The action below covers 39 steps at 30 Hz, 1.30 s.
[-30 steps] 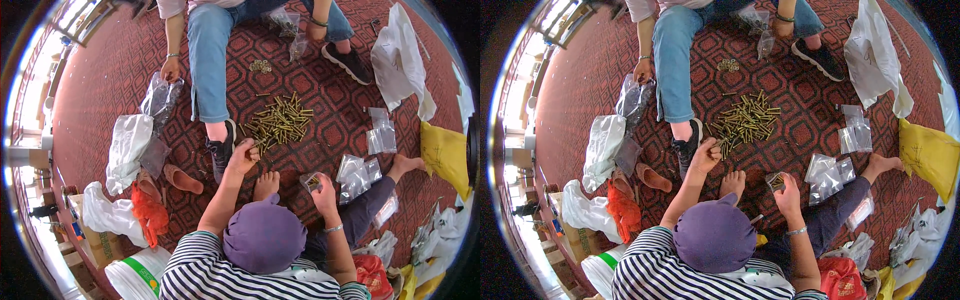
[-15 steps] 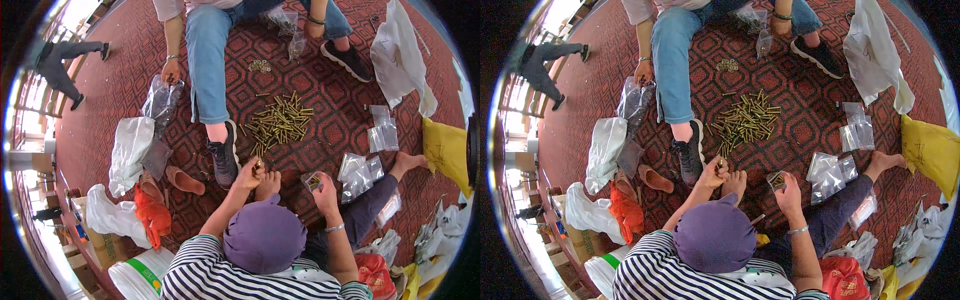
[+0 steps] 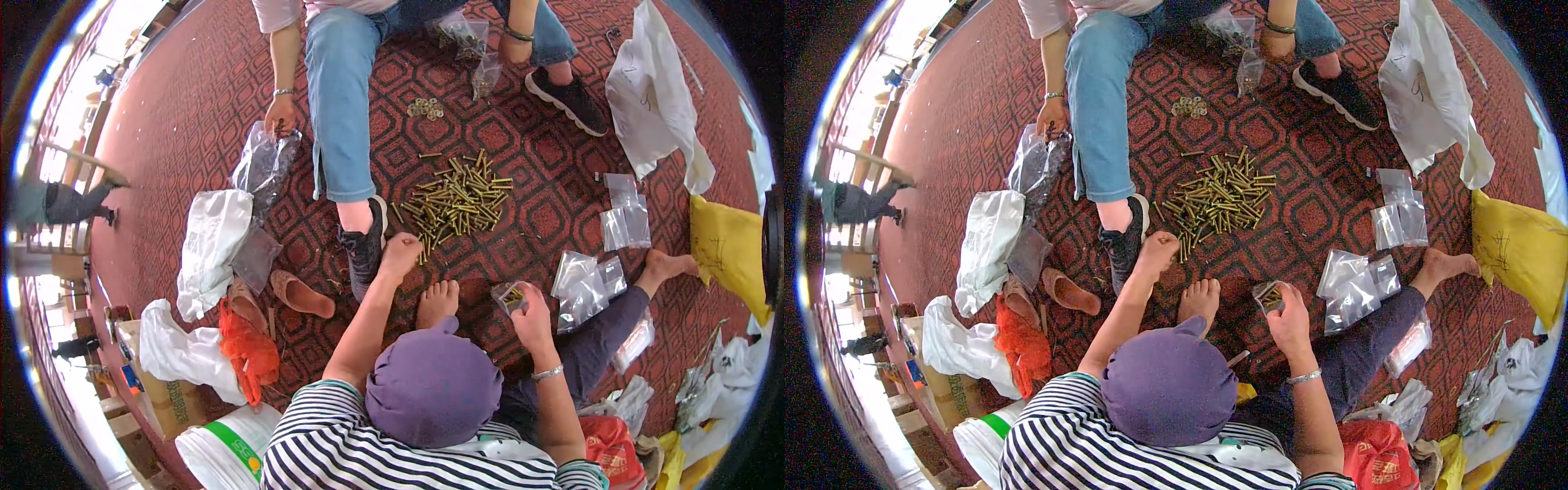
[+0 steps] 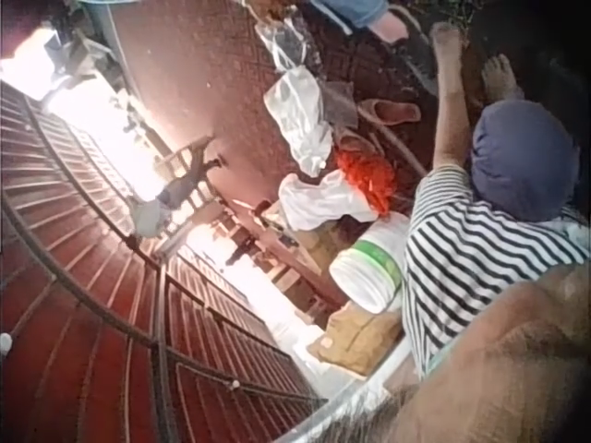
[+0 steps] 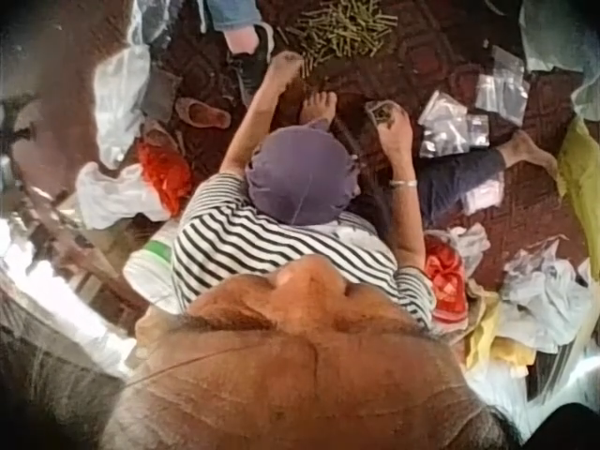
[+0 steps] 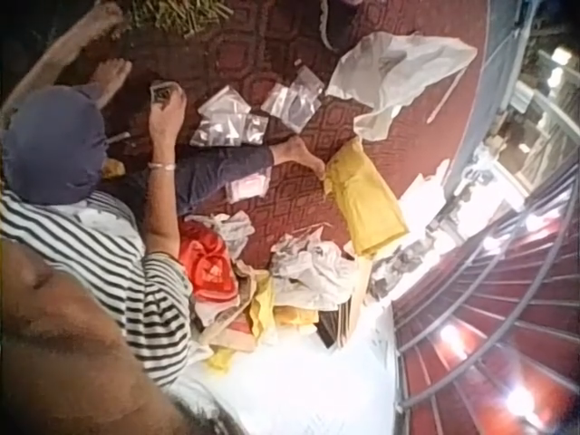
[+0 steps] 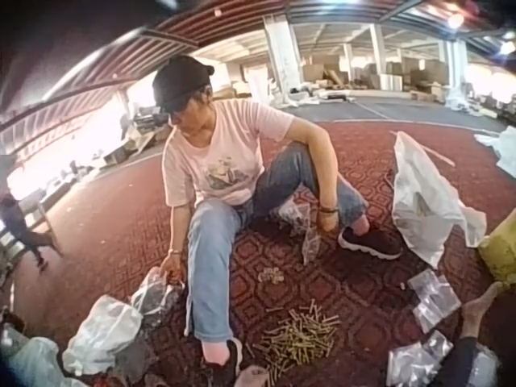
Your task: Sorting small wooden sticks and placing them into clear plastic bags.
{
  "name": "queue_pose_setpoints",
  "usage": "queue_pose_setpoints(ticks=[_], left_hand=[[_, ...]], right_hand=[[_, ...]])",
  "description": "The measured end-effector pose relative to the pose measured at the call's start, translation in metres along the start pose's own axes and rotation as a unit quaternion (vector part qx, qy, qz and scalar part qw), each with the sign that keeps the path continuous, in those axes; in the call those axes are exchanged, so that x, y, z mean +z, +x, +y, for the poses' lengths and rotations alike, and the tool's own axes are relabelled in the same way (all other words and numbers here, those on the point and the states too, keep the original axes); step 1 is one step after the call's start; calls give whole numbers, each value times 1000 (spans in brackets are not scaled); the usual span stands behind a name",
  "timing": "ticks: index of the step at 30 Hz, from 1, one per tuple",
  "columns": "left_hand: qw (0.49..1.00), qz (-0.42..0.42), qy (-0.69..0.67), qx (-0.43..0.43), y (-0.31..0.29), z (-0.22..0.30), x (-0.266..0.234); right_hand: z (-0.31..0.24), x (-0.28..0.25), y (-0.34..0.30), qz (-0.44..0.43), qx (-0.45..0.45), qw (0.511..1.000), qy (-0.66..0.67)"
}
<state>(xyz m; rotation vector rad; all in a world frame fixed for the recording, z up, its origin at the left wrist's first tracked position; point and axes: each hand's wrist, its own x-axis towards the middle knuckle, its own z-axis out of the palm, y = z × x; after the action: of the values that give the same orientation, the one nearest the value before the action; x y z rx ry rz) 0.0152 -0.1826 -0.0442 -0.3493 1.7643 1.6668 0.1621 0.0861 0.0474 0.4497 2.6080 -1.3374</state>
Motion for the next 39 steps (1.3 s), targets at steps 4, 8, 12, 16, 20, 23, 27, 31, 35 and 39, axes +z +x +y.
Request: queue_pose_setpoints(ticks=[4,8,12,16,20,23,27,31,35,39], left_hand=[[869,152,471,20,16,-10,9],[816,277,506,41,34,-34,10],[810,179,559,-15,27,-9,18],[940,83,327,55,-19,36,32],[984,24,84,158,-79,94,81],[972,-61,41,221,-83,95,109],[934,-88,203,282,-77,89,122],[979,-121,-20,163,-70,94,126],[961,-168,-158,151,-70,90,146],[939,-208,-198,189,-70,84,155]], right_hand=[[1,1,0,2,-10,1000,-5],[-3,2,0,1,-8,1000,-3],[0,-2,1,32,-45,998,-7],[-19,-1,7,39,-63,997,2],[-18,8,15,36,-91,995,29],[-7,21,22,25,-106,993,49],[10,34,21,37,-62,995,72],[-1,25,20,48,-89,992,71],[-5,31,23,47,-74,991,104],[-5,41,29,45,-15,980,193]])
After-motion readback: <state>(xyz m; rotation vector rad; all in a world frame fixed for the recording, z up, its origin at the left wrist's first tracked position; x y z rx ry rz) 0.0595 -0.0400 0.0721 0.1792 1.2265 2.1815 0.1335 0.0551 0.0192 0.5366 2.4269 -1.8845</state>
